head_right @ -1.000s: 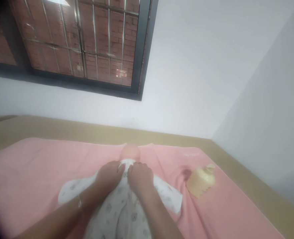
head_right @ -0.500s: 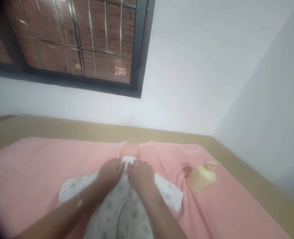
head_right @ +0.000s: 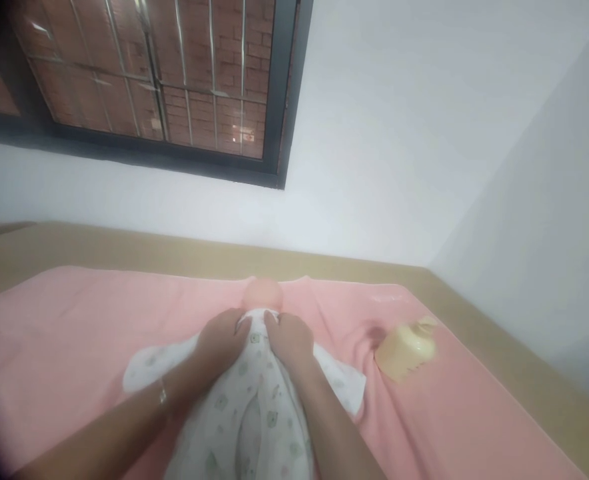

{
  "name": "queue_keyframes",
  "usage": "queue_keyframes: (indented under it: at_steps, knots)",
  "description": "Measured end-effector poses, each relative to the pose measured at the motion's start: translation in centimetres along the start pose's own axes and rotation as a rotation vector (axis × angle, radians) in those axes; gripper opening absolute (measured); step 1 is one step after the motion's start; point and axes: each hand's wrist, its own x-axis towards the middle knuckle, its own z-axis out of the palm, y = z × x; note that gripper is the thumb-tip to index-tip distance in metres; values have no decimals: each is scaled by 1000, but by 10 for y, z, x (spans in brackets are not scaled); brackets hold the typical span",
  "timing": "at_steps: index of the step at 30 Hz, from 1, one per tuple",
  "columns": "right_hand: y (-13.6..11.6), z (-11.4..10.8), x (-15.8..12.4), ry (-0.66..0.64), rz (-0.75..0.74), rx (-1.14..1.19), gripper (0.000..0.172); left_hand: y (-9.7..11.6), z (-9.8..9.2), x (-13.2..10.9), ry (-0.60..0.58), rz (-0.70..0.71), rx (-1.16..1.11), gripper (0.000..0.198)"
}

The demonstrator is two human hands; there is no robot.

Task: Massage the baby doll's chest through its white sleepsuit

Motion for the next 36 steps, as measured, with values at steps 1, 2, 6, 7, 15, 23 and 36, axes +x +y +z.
queue_keyframes:
  at_steps: [1,2,6,7,15,23,36]
  knots:
    - [0,0,0,4,-2,-1,66,0,0,0,-6,-4,0,30]
    - [1,0,0,8,-3,1,66,1,-1,0,-10,-9,0,30]
    - [3,1,1,27,-2,22,64,1,-1,0,-12,-20,0,30]
    - [3,1,1,25,1,24,64,1,-1,0,-11,-20,-1,30]
    - [2,-1,0,7,-1,5,66,-1,0,0,-5,-33,-21,28]
    - [4,2,2,12,-6,14,67,0,0,0,-2,-34,-41,28]
    - [2,-1,2,6,11,18,65,-2,2,0,18,-32,-42,26]
